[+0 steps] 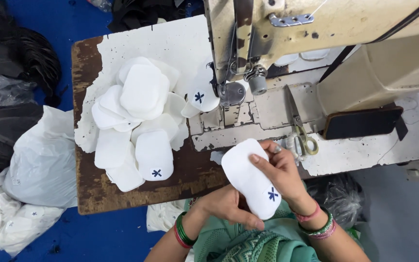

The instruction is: Sewing white fabric shoe components using an industrial sewing machine.

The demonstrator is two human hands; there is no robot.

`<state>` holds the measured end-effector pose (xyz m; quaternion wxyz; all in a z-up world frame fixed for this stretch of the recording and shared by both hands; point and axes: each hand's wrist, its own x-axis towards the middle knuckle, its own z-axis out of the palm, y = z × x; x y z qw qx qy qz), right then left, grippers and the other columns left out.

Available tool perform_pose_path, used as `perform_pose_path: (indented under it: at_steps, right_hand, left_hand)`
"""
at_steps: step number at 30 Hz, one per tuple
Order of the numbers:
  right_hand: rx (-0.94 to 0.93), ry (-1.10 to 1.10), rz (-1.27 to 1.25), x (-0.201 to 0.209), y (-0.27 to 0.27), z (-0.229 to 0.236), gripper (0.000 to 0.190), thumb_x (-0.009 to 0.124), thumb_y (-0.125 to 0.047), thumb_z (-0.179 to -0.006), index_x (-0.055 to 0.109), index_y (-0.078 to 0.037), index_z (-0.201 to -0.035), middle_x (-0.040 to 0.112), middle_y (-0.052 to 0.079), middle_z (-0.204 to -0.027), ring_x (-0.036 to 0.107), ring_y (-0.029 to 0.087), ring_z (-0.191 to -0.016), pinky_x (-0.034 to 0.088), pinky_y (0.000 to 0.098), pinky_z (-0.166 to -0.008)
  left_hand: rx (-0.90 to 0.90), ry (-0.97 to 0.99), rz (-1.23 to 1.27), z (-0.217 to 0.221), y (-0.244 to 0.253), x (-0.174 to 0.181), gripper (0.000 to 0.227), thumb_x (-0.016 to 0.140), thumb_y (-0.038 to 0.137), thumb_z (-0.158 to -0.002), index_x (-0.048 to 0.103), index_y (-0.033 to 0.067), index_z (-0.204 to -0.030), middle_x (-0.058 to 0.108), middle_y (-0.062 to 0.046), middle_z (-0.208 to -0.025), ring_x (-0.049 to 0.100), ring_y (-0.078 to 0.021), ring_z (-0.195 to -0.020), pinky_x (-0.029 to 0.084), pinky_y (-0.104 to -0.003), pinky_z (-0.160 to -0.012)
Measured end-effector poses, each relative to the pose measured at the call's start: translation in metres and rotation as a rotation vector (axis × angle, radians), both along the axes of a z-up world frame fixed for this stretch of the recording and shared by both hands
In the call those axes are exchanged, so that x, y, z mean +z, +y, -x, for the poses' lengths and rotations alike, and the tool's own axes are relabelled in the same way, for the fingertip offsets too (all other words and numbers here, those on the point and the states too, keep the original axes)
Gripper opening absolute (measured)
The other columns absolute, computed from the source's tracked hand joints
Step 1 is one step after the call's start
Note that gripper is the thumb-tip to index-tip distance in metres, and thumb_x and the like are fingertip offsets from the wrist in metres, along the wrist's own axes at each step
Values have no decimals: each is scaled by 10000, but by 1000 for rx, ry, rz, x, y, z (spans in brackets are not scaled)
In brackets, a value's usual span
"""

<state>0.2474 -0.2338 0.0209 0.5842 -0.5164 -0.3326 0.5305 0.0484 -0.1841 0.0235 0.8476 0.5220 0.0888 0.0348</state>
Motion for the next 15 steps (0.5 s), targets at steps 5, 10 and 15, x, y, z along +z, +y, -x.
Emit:
perform_pose_path:
  at_steps: [5,10,15]
  right_hand:
    - [-85,73,6,12,11,0,210,667,-128,-964,626,3,-1121,732,49,-925,683,83,-747,561,235,-626]
    - [-242,-27,-158,18,8,6,179,695,-101,-1007,615,15,-1116,715,48,-977,662,72,-817,551,227,-707]
    - [-349,-65,-109,13,21,-3,137,686,-92,-1007,614,-6,-1084,719,40,-952,656,68,-769,541,221,-660]
  left_hand:
    - [117,-173,255,-2,-16,-29,297,781,223,-977,710,-26,-1123,730,-98,-830,548,-47,-493,431,-199,-439]
    - [73,-404,647,-8,-24,-25,237,749,121,-986,702,-28,-1164,678,-35,-681,507,-32,-452,394,-187,-413]
    - [302,-465,855,-22,-25,-36,249,723,138,-977,698,-33,-1157,704,-103,-719,530,-69,-414,414,-210,-385]
